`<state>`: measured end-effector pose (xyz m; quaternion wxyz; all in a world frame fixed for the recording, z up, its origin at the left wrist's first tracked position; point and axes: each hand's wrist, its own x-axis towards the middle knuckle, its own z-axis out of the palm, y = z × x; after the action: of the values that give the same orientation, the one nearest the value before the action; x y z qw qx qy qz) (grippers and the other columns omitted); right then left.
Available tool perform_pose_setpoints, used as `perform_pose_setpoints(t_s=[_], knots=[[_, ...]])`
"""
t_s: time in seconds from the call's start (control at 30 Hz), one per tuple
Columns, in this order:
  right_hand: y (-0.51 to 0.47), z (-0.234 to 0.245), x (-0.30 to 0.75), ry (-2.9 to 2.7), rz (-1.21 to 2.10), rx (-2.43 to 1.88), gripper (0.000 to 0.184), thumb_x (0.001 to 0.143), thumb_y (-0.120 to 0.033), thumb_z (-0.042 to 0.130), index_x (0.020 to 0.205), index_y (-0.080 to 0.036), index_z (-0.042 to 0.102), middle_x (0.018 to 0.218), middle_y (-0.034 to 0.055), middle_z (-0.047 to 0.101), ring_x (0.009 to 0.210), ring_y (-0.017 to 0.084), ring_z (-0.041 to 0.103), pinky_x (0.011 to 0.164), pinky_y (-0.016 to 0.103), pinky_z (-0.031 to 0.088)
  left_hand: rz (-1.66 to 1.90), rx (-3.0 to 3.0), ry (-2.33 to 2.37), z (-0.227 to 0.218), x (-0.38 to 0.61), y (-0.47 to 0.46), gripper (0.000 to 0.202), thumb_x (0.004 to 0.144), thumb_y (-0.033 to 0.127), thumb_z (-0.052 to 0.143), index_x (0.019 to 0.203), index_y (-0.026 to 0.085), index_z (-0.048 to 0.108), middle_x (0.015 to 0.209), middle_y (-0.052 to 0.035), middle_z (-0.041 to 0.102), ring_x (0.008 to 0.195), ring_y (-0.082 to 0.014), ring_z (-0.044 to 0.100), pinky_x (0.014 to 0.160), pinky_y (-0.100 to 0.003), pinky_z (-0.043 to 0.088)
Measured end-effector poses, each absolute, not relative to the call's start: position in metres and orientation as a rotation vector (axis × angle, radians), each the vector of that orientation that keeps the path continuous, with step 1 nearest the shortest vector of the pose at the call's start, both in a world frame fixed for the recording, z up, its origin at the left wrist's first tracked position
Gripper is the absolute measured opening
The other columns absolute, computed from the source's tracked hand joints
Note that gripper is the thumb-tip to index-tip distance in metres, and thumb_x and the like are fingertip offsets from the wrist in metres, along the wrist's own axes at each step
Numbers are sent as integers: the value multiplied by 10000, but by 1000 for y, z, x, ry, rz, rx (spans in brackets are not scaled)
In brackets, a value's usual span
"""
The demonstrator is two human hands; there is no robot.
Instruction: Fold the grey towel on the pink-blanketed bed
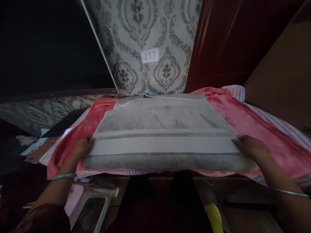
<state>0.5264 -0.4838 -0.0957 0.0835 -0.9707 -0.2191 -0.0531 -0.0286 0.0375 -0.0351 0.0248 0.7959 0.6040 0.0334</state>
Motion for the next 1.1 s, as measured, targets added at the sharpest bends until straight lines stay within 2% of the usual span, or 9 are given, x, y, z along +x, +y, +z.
perform_pose_setpoints(t_s=[0.07, 0.13, 0.2, 0.3, 0.43, 0.63, 0.87, 1.0, 1.1], knots=[[-463, -87, 514, -727, -300, -2916, 490, 956, -445, 481, 1167, -76, 725, 1101, 314, 677, 907, 367, 658, 702, 459, 466, 189, 2640, 1836, -29, -9, 25, 492, 932, 407, 438, 1250, 64, 589, 1243, -267, 648, 1180, -392, 602, 932, -461, 489], [-424, -77, 489, -950, -499, -2787, 579, 979, -469, 402, 1334, -73, 630, 1312, 308, 587, 1152, 415, 571, 849, 527, 467, 288, 2869, 1562, -26, 24, 6, 548, 939, 402, 454, 1368, 69, 527, 1435, -257, 532, 1354, -383, 475, 1072, -488, 415], [-374, -72, 454, -1238, -539, -2580, 585, 976, -447, 399, 1396, -80, 577, 1421, 261, 526, 1296, 385, 488, 1012, 524, 429, 261, 2954, 1278, -29, 64, -16, 582, 951, 381, 457, 1458, 96, 465, 1579, -217, 385, 1482, -359, 316, 1175, -503, 312], [-307, -83, 402, -1552, -492, -2388, 564, 991, -461, 383, 1512, -262, 467, 1593, 106, 374, 1465, 356, 303, 1122, 595, 325, 218, 3038, 886, -48, 114, -47, 640, 971, 475, 456, 1550, 216, 373, 1662, -121, 260, 1542, -348, 168, 1226, -574, 184], [-275, -116, 368, -1812, -256, -2336, 564, 1006, -488, 327, 1545, -341, 407, 1617, 31, 336, 1483, 325, 298, 1139, 636, 296, 188, 3021, 770, -79, 133, -64, 645, 987, 534, 416, 1565, 255, 355, 1659, -111, 269, 1541, -346, 175, 1218, -624, 169], [-280, -144, 380, -1804, -292, -2277, 587, 1003, -542, 294, 1546, -353, 411, 1610, 15, 338, 1475, 325, 326, 1135, 640, 326, 191, 3005, 678, -84, 115, -37, 671, 977, 578, 418, 1577, 292, 327, 1659, -96, 271, 1542, -326, 186, 1223, -619, 161], [-276, -152, 381, -1806, -330, -2258, 599, 997, -572, 291, 1542, -361, 419, 1605, 9, 344, 1472, 332, 329, 1127, 645, 343, 103, 2928, 1208, -60, 69, 50, 632, 1001, 522, 361, 1570, 247, 350, 1653, -91, 284, 1530, -315, 228, 1225, -556, 184], [-275, -153, 378, -1781, -338, -2257, 585, 998, -576, 309, 1539, -382, 415, 1603, 6, 350, 1468, 324, 338, 1140, 630, 329, 113, 2696, 1646, -48, 60, 77, 639, 1004, 525, 300, 1544, 197, 401, 1627, -154, 329, 1494, -364, 301, 1171, -622, 263], [-274, -135, 373, -1782, -266, -2277, 566, 996, -552, 359, 1525, -368, 443, 1595, 23, 366, 1453, 335, 363, 1121, 628, 346, 142, 2687, 1715, -37, 76, 88, 642, 997, 536, 311, 1521, 187, 436, 1635, -169, 306, 1505, -389, 262, 1162, -651, 253]])
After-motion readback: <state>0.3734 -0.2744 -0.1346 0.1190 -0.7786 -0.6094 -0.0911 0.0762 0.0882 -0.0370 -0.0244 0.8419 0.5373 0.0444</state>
